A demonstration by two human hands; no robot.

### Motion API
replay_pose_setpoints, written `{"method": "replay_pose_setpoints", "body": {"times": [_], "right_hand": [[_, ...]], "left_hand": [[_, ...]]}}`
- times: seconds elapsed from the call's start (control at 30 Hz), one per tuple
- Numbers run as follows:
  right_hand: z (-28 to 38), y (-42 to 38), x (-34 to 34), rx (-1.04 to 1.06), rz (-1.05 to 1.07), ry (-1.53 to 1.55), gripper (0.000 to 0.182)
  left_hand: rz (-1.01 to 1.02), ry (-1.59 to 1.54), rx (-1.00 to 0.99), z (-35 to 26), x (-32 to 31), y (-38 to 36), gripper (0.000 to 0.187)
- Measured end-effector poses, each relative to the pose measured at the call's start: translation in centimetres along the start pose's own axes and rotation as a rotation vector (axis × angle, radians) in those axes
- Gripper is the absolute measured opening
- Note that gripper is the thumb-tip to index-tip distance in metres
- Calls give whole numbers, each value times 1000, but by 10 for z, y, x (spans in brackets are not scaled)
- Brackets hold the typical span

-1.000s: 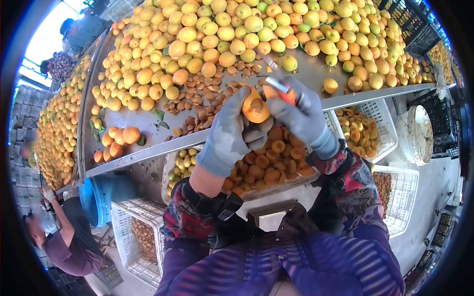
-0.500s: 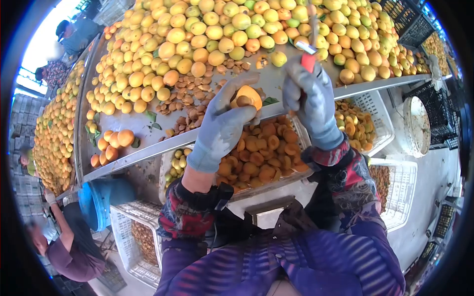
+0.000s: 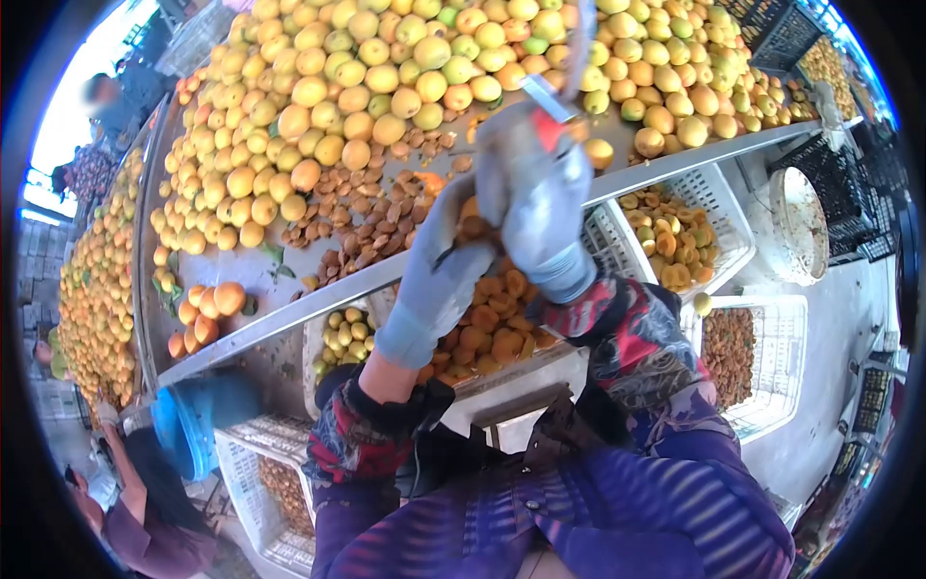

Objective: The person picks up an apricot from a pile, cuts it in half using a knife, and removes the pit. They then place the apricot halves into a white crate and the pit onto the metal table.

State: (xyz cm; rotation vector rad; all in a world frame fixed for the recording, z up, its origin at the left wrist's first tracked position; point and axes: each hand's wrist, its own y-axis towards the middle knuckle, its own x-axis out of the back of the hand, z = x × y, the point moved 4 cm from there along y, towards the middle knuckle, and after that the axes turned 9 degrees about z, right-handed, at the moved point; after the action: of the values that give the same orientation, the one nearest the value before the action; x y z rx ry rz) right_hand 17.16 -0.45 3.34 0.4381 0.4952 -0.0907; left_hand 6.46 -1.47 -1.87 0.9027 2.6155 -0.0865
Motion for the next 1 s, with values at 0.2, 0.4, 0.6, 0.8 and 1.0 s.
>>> {"method": "replay_pose_setpoints", "body": {"times": [0.2,0.4,0.6,0.8,1.0], "right_hand": [[-13,4,-1,-125,-54,237,21],[-27,11,12,-299,-237,388,40],[-49,14,22,-331,-258,581,37],[-37,23,36,-232,-272,516,37],[-21,27,53,-205,-305,334,36]], "left_hand": [[-39,147,-13,-2,5,-3,62],[-76,258,-44,-9,1,0,62],[-82,904,-327,-21,1,1,56],[-100,86,-176,-15,12,0,41],[-314,-356,-105,-18,39,-2,20]]}}
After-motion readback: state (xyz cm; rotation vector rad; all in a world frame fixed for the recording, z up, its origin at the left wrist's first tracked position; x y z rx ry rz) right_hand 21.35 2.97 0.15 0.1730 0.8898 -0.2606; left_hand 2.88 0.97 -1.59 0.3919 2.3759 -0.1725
